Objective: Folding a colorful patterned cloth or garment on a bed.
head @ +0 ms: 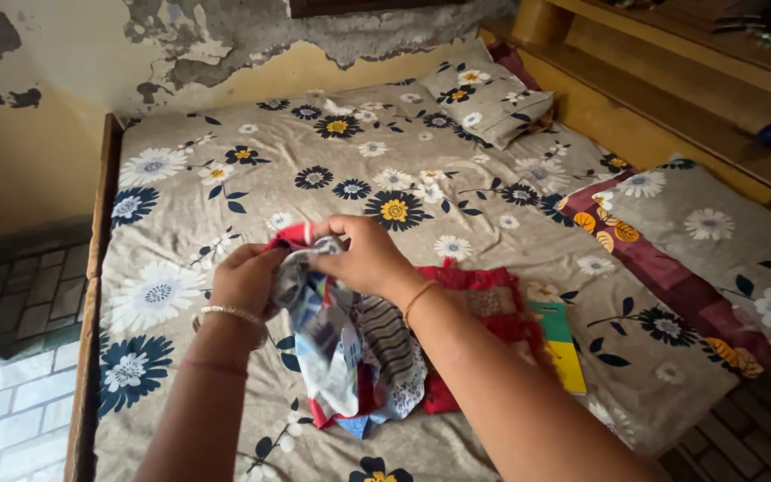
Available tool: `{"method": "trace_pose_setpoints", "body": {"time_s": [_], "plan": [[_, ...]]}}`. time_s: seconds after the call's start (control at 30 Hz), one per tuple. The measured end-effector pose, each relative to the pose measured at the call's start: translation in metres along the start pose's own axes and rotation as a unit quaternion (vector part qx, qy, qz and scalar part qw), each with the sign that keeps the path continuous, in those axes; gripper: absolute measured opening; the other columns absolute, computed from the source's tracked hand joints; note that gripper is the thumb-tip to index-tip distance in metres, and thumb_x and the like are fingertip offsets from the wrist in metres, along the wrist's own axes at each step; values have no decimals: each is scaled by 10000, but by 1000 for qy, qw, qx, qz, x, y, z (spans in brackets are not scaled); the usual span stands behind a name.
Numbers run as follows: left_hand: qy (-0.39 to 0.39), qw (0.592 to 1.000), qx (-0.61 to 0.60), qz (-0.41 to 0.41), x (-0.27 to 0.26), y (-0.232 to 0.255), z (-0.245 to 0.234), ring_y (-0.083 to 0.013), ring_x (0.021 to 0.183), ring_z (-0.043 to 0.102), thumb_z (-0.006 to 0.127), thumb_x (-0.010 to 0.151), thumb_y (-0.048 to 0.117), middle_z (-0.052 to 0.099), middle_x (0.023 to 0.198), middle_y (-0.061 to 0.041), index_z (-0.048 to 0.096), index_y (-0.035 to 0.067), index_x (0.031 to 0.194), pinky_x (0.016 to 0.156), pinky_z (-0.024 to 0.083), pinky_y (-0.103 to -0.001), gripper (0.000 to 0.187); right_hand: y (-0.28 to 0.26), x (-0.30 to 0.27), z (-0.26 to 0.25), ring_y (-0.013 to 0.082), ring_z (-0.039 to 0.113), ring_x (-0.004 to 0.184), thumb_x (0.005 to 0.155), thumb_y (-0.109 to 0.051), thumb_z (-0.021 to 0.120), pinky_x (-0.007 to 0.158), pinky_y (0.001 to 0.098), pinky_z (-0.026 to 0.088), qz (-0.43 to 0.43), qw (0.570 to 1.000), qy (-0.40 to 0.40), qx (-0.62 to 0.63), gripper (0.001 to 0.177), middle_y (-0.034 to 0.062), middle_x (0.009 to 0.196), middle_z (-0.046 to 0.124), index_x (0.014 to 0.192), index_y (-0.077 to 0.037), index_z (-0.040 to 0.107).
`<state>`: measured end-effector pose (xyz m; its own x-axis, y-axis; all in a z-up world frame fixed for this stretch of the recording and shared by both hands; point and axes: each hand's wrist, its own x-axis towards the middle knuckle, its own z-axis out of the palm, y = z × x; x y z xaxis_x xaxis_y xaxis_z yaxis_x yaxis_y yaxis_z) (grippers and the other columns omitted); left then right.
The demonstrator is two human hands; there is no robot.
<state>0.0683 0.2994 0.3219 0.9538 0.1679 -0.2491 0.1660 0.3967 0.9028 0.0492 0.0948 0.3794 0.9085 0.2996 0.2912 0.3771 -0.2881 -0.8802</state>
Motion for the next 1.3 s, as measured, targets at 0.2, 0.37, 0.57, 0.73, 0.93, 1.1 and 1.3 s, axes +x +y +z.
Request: {"method": "trace_pose_setpoints", "body": {"time_s": [0.2,0.37,0.57,0.73,0.93,1.1,1.3], "plan": [[85,919,332,194,0,26,-25,-145,690,682,793,797,192,757,763,-70,794,43,894,668,537,-295,177,17,6,-16,91,711,768,867,-161,729,725,270,570,-31,997,38,-66,199,57,884,795,1004,-25,775],[194,912,282,227,25,22,-48,-175,708,671,798,809,165,724,762,-88,772,26,935,666,523,-326,189,25,10,-21,117,728,800,904,-129,669,735,281,573,18,989,132,-71,194,74,916,797,1028,-21,770],[366,858,174,316,69,15,-122,-251,729,639,688,901,75,654,810,-113,627,4,931,688,515,-392,98,31,21,-50,171,685,769,982,-122,577,699,330,538,92,945,307,-67,212,113,909,762,1073,-15,736],[455,823,67,333,65,23,-165,-248,881,638,703,883,156,664,971,-119,552,51,939,828,584,-406,192,8,16,-79,172,664,762,1042,-158,548,699,344,530,109,911,395,-53,242,121,894,743,1012,9,721],[95,880,433,174,-36,45,-19,-322,1079,663,977,528,128,663,1253,-235,496,95,1402,919,560,-397,999,-13,20,-21,180,732,818,937,-158,653,775,316,588,-11,982,93,-164,168,87,931,788,988,-54,775],[-140,817,399,391,-58,36,37,-216,728,691,924,697,227,713,851,-112,617,0,1127,643,556,-356,575,-16,19,0,161,764,847,896,-156,714,795,324,602,-71,986,13,-150,168,87,945,786,999,-41,780],[-239,907,327,114,-46,58,15,-187,575,685,773,773,189,738,713,-89,757,39,1001,538,567,-350,273,-78,9,-25,162,748,814,795,-202,836,792,308,579,-80,979,-77,-171,190,76,897,801,927,-70,801]]}}
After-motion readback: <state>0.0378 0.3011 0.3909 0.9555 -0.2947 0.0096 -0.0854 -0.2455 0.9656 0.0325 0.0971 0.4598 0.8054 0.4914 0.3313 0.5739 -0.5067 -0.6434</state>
